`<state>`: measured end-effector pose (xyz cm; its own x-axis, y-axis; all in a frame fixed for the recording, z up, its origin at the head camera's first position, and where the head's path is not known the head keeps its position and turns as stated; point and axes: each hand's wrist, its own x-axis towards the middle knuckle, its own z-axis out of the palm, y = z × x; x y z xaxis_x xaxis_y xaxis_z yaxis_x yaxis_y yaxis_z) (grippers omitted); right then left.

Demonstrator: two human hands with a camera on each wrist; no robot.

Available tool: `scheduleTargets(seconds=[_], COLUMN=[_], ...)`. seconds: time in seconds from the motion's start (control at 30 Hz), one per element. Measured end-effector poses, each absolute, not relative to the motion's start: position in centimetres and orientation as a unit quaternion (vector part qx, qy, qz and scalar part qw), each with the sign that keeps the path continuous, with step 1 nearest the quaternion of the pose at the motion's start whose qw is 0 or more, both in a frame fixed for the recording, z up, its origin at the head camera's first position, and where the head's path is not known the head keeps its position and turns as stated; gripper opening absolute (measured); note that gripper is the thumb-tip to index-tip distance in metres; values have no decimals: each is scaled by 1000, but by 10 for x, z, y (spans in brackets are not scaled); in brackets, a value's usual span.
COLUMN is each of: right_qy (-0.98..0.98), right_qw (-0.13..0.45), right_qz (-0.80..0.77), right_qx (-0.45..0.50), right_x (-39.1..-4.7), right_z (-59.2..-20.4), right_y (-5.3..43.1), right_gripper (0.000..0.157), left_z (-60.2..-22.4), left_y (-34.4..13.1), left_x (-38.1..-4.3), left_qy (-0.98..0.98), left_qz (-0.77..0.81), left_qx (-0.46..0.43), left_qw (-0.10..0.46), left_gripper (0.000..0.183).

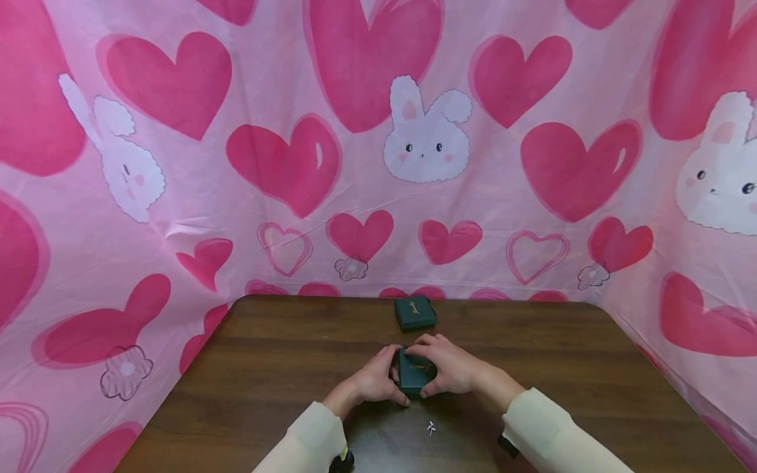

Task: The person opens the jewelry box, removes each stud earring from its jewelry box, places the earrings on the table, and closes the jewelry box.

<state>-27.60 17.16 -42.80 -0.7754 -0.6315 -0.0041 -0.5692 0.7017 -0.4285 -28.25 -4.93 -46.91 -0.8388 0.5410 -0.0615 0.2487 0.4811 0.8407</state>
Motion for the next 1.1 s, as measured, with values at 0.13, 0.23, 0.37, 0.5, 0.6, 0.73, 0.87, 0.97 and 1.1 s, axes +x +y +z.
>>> scheduleTargets(seconds=[0.13, 0.23, 0.37, 0.5, 0.6, 0.73, 0.87, 0.97, 1.1], right_qy=[916, 914, 914, 915, 914, 913, 913, 913, 912], right_qw=[72, 65, 60, 65, 74, 83, 82, 80, 82], right_qz=[-209, -211, -211, -214, -218, -226, -228, -228, -234], right_qx=[-335, -340, -340, -337, -332, -328, -328, -328, -327], right_x=[-275, -273, -274, -275, -275, -275, -275, -275, -274], right_z=[-431, -433, -434, -435, -435, -436, -435, -435, -434], right_y=[174, 176, 176, 176, 176, 176, 176, 177, 177], right_gripper=[71, 71, 70, 71, 71, 71, 71, 71, 71], left_z=[-471, -472, -472, -472, -471, -470, -468, -467, -465], left_y=[-48, -47, -47, -47, -48, -47, -45, -44, -43], left_x=[-283, -283, -283, -283, -282, -282, -283, -283, -283], left_qy=[845, 844, 846, 846, 844, 844, 848, 852, 856], left_qz=[453, 454, 453, 452, 455, 456, 448, 439, 430], left_qx=[240, 244, 239, 237, 237, 232, 233, 239, 239], left_qw=[155, 150, 150, 153, 155, 162, 162, 159, 157], left_gripper=[88, 89, 90, 88, 86, 83, 82, 83, 83])
